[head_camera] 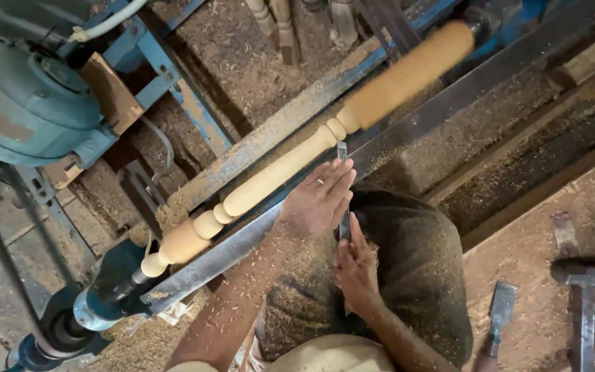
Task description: The person uses a chisel to shape a rotating wooden spindle on a lathe, creating decorative beads and grooves. The person holds the chisel with both hands and guides it along the spinning wood to remove material and refine the profile.
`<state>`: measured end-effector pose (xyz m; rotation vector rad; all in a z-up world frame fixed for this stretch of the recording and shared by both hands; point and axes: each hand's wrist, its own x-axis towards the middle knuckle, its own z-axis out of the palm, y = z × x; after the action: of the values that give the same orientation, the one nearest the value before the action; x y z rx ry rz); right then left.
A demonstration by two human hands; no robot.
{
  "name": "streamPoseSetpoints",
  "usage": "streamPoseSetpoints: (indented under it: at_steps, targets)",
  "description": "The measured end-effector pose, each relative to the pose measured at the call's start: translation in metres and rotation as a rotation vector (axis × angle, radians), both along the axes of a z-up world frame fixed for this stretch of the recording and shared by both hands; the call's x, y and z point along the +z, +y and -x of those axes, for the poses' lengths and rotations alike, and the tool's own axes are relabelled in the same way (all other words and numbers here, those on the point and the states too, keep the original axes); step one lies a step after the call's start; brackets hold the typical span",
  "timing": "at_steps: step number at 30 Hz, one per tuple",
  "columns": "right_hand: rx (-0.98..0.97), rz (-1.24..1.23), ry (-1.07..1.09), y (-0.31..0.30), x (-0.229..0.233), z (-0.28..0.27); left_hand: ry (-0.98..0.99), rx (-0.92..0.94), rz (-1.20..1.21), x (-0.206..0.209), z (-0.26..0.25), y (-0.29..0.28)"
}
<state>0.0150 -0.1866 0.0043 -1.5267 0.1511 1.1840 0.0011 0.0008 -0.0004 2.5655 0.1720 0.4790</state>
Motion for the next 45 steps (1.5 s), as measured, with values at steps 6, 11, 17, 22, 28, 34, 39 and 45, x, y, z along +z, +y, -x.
streamPoseSetpoints:
  at_steps: [6, 11, 17, 22, 28, 34, 39, 45]
  targets:
    - [-0.024, -0.024, 0.023, -0.001, -0.006, 0.005, 0.019, 0.003, 0.009, -0.003, 0.000, -0.001]
    - [-0.016, -0.024, 0.001, -0.003, -0.009, 0.006, 0.017, 0.006, -0.055, -0.004, -0.002, -0.002]
    - [-0.024, -0.055, -0.010, -0.004, -0.010, 0.004, 0.005, 0.007, -0.084, -0.001, -0.004, 0.000]
    - [-0.050, -0.095, 0.064, 0.003, -0.002, 0.006, -0.028, 0.015, -0.041, 0.001, -0.004, 0.001]
    - [0.041, -0.059, 0.011, -0.003, 0.008, -0.010, -0.047, 0.016, -0.099, 0.005, -0.005, 0.001]
    - [0.093, -0.098, 0.006, -0.023, -0.002, -0.038, 0.012, -0.005, -0.187, 0.005, -0.006, -0.001]
    - [0.148, -0.003, 0.033, -0.035, -0.008, -0.065, 0.066, -0.024, -0.205, -0.004, -0.011, -0.003]
    - [0.272, 0.027, 0.023, -0.046, -0.003, -0.102, 0.237, -0.029, -0.201, -0.016, -0.016, -0.009]
